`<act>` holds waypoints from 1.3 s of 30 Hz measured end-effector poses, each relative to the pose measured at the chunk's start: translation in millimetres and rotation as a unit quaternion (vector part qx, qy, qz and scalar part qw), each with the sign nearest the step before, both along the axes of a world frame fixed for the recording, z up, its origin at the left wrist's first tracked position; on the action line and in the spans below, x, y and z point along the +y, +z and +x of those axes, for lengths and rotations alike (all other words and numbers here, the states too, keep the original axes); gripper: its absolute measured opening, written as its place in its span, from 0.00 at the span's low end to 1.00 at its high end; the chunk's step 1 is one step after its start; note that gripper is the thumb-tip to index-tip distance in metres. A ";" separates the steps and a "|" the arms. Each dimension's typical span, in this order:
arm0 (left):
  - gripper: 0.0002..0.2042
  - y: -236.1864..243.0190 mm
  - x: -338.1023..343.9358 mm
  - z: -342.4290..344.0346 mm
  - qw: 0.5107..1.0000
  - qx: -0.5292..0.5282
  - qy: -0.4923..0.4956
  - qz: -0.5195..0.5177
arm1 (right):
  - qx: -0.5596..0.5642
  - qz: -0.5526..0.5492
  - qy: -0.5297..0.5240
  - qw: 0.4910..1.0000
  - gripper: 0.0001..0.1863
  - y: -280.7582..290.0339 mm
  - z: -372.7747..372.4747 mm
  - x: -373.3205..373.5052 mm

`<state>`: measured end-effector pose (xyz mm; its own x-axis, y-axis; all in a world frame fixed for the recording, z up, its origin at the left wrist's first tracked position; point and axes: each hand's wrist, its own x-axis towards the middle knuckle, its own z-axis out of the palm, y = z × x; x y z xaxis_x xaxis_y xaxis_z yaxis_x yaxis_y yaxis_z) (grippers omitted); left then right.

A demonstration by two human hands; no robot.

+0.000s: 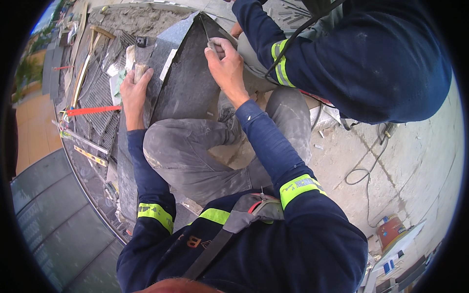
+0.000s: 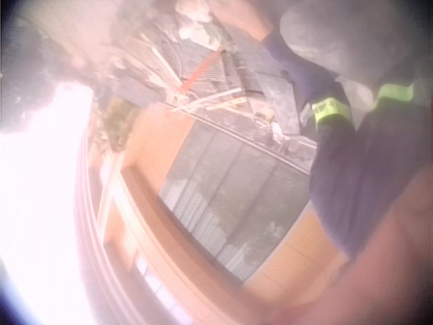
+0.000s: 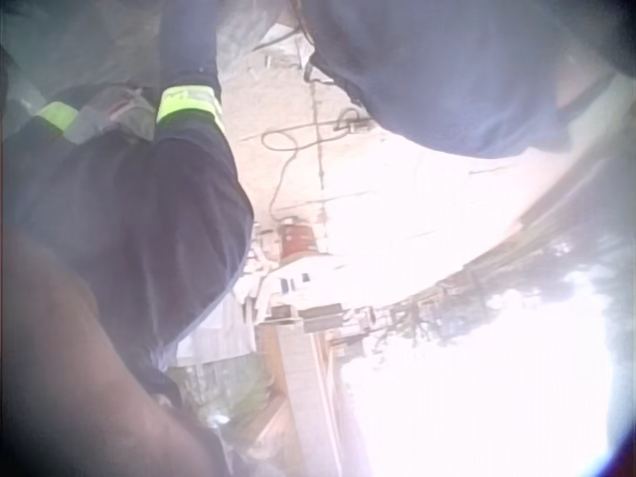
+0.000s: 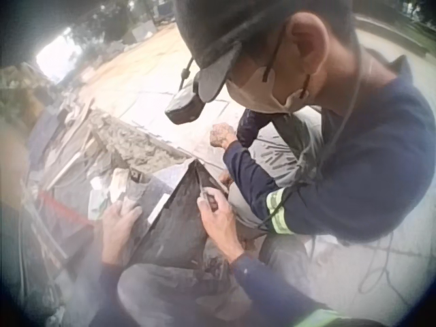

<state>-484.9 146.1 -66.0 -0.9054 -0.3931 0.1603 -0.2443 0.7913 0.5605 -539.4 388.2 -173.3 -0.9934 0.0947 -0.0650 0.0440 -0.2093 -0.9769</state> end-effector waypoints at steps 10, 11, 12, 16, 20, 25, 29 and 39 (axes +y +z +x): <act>0.21 -5.4 -2.2 1.2 0.998 0.011 0.002 0.057 | 0.030 0.041 0.055 0.997 0.18 6.3 11.2 3.2; 0.20 -8.4 -3.0 1.3 0.997 0.016 0.002 0.071 | 0.036 0.043 0.070 0.996 0.18 5.9 16.0 5.0; 0.19 -9.0 -6.4 5.4 0.996 0.022 0.007 0.084 | 0.019 0.050 0.124 0.991 0.18 9.4 23.1 9.6; 0.16 17.2 3.1 26.1 0.986 0.038 0.001 0.160 | 0.030 0.034 0.179 0.983 0.20 27.1 44.6 30.1; 0.14 87.5 18.7 29.3 0.995 -0.020 -0.085 0.046 | 0.140 0.006 0.178 0.974 0.19 75.1 16.4 49.9; 0.14 103.5 28.3 72.3 0.983 0.004 -0.163 0.081 | 0.320 0.081 0.275 0.903 0.19 127.6 -9.1 51.6; 0.12 111.3 39.1 87.6 0.985 0.037 -0.133 0.105 | 0.310 0.075 0.329 0.889 0.18 138.5 -12.5 49.3; 0.11 104.9 47.7 105.6 0.976 0.114 -0.074 0.171 | 0.345 0.181 0.301 0.870 0.21 106.0 -11.9 60.9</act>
